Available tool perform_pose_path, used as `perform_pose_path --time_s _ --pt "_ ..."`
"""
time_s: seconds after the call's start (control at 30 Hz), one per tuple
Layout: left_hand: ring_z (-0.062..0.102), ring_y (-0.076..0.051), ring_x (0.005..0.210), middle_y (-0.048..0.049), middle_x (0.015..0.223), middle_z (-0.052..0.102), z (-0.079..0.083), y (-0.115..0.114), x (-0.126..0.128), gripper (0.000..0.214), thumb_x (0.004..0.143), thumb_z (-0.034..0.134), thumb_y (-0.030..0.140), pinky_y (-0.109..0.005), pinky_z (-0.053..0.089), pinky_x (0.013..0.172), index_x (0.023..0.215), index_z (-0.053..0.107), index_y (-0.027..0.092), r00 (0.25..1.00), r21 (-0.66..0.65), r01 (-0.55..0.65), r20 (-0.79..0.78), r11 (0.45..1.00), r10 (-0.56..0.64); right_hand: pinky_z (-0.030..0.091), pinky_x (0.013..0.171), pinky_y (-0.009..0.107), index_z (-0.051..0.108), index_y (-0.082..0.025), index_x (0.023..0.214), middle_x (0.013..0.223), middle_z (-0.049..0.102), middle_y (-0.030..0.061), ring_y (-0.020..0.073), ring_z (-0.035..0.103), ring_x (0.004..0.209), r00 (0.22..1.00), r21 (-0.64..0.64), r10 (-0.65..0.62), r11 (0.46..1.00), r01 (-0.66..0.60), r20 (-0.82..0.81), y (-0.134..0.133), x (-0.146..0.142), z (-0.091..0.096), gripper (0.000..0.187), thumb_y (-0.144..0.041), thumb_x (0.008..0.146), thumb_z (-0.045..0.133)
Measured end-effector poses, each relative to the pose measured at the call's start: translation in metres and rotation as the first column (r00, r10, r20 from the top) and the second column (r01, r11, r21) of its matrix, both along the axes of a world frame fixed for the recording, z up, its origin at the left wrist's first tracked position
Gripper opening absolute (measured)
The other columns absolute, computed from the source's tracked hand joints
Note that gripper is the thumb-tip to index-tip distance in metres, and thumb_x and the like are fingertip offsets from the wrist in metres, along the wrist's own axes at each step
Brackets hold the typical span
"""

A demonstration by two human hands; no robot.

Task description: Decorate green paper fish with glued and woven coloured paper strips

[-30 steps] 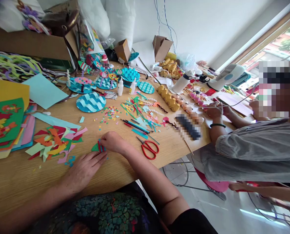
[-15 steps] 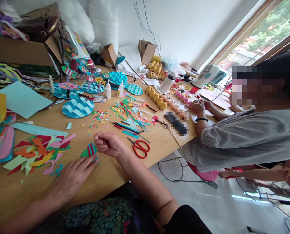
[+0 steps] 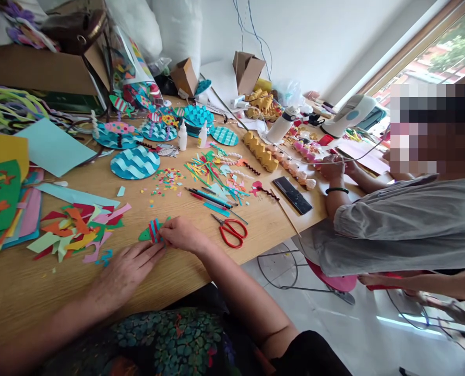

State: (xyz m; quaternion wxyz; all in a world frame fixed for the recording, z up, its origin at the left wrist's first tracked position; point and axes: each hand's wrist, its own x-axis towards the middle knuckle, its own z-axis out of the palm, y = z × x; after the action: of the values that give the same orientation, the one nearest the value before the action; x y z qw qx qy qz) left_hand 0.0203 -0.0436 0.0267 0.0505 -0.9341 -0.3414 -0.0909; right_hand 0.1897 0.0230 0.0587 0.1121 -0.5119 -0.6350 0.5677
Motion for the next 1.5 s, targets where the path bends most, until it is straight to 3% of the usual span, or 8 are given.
perform_pose_path --time_s 0.3,0.5,0.73,0.9,1.1,1.27,1.4,1.5 --pt "0.054 -0.020 0.094 -0.0053 0.094 0.065 0.010 0.002 -0.015 0.035 0.085 0.030 0.006 -0.034 0.042 0.085 0.089 0.063 0.016 0.935 0.048 0.026 0.353 0.999 -0.041 0.031 0.050 0.017 0.062 -0.013 0.066 0.052 0.052 -0.0035 0.0051 0.043 0.048 0.965 0.160 0.032 0.984 -0.076 0.260 -0.001 -0.007 0.002 0.023 -0.017 0.080 0.044" --pt "0.059 -0.019 0.093 -0.0083 0.097 0.065 0.009 0.042 -0.013 0.041 0.078 0.028 0.000 -0.031 0.049 0.076 0.100 0.059 0.016 0.963 -0.011 -0.065 0.259 0.998 0.066 0.029 0.049 0.018 0.062 -0.014 0.062 0.057 0.057 -0.0015 0.0061 0.042 0.051 0.937 0.234 0.057 0.962 -0.144 0.344 -0.004 -0.009 0.003 0.026 -0.018 0.081 0.043" --pt "0.058 -0.018 0.098 -0.0067 0.104 0.064 -0.003 0.045 -0.019 0.042 0.080 0.029 0.004 -0.030 0.050 0.080 0.104 0.060 0.020 0.974 -0.102 -0.032 0.221 0.994 0.054 0.025 0.048 0.023 0.054 -0.016 0.054 0.055 0.054 0.0012 0.0091 0.038 0.049 0.902 0.359 0.092 0.897 -0.259 0.421 -0.020 0.010 0.010 0.026 -0.020 0.078 0.045" --pt "0.058 -0.015 0.100 -0.0038 0.103 0.066 0.000 0.047 -0.020 0.037 0.084 0.032 0.006 -0.028 0.046 0.089 0.104 0.059 0.019 0.930 0.008 0.024 0.366 1.000 -0.026 0.030 0.052 0.021 0.058 -0.017 0.066 0.064 0.060 0.0013 0.0093 0.047 0.056 0.947 0.482 -0.143 0.876 -0.014 0.286 -0.021 0.038 0.021 0.020 -0.022 0.081 0.045" --pt "0.064 -0.010 0.070 0.0013 0.075 0.068 0.029 0.038 -0.010 0.022 0.089 0.038 0.017 -0.017 0.050 0.069 0.085 0.060 0.021 0.849 0.110 0.033 0.522 0.993 -0.086 0.033 0.057 0.021 0.058 -0.017 0.073 0.069 0.061 0.0014 0.0114 0.052 0.063 0.865 0.649 -0.409 0.749 0.135 0.291 -0.012 0.069 0.012 0.013 -0.012 0.078 0.046" --pt "0.065 -0.009 0.061 0.0045 0.069 0.068 0.032 0.031 -0.021 0.018 0.089 0.042 0.031 -0.013 0.050 0.058 0.093 0.058 0.024 0.772 -0.149 -0.077 0.616 0.986 0.154 0.036 0.061 0.022 0.058 -0.018 0.077 0.071 0.062 0.0024 0.0127 0.054 0.065 0.838 0.705 -0.484 0.685 0.184 0.251 -0.012 0.078 -0.001 0.013 -0.015 0.080 0.046" --pt "0.066 -0.011 0.068 0.0006 0.080 0.068 0.020 0.035 -0.032 0.021 0.088 0.041 0.032 -0.019 0.054 0.063 0.097 0.057 0.022 0.587 -0.461 -0.172 0.661 0.870 0.467 0.038 0.064 0.023 0.059 -0.017 0.080 0.077 0.062 0.0038 0.0129 0.054 0.067 0.850 0.719 -0.480 0.668 0.193 0.219 -0.012 0.078 -0.009 0.012 -0.015 0.079 0.047" --pt "0.065 -0.013 0.068 -0.0024 0.083 0.068 0.013 0.038 -0.035 0.020 0.085 0.043 0.031 -0.025 0.056 0.065 0.092 0.058 0.020 0.522 -0.521 -0.220 0.651 0.825 0.551 0.038 0.065 0.023 0.059 -0.017 0.080 0.077 0.062 0.0040 0.0129 0.054 0.068 0.856 0.703 -0.463 0.687 0.181 0.232 -0.010 0.078 -0.011 0.013 -0.013 0.078 0.047"
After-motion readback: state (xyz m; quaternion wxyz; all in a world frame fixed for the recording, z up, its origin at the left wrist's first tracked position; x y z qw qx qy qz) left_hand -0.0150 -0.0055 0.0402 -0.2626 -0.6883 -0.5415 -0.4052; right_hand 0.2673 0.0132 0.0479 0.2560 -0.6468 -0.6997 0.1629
